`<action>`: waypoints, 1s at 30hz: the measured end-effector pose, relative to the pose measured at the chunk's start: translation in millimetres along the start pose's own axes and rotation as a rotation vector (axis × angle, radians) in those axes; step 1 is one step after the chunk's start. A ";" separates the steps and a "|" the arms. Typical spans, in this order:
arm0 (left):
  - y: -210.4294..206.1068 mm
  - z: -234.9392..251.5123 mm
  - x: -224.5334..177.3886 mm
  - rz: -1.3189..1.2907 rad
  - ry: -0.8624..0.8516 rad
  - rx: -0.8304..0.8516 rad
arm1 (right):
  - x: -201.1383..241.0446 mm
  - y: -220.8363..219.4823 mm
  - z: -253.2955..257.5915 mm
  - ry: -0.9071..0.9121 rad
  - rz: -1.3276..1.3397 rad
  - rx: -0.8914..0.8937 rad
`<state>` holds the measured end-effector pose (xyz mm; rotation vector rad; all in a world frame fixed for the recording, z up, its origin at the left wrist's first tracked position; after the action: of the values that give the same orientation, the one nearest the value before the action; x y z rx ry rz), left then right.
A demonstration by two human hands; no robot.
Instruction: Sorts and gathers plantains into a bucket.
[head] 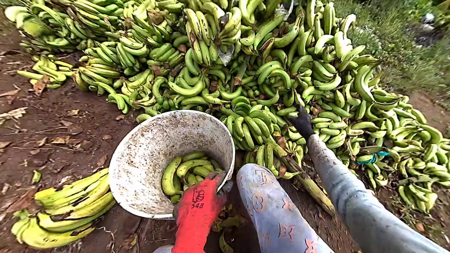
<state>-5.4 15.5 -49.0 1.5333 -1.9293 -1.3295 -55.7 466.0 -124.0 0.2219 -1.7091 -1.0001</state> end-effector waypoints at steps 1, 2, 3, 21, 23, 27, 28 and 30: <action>5.9 2.3 -1.3 -0.018 0.014 -0.075 | -13.0 14.2 21.1 -0.053 -0.068 -0.031; 12.3 5.0 -2.1 -0.037 0.040 -0.169 | -22.2 25.1 41.7 -0.104 -0.146 -0.049; 19.3 7.5 -2.1 -0.056 0.074 -0.278 | -28.5 31.2 61.1 -0.148 -0.217 -0.044; 42.6 69.8 -15.1 -0.242 0.245 -0.416 | 12.3 32.0 116.0 -0.487 -0.351 0.396; 47.7 72.7 -13.0 -0.219 0.258 -0.427 | -9.7 25.2 138.2 -0.306 -0.347 -0.065; 50.4 76.7 -8.8 -0.219 0.261 -0.402 | -44.9 23.7 157.2 -0.256 -0.285 -0.032; 51.6 77.3 -7.9 -0.217 0.259 -0.402 | -45.6 24.7 149.1 -0.243 -0.289 -0.013; 57.1 79.2 -7.3 -0.201 0.256 -0.417 | -37.0 24.6 124.6 -0.199 -0.301 -0.012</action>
<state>-93.8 56.6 -40.2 1.6148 -1.2750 -1.4229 -140.5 566.4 -139.4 0.3916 -1.8858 -1.2882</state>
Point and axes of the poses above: each hand's wrist, its own z-axis towards the middle knuckle, its own y-axis out of the back of the hand, x = y × z, the point moved 8 cm from there along z, towards the middle knuckle, and after that the axes turned 13 degrees about x, right-handed, at the moved point
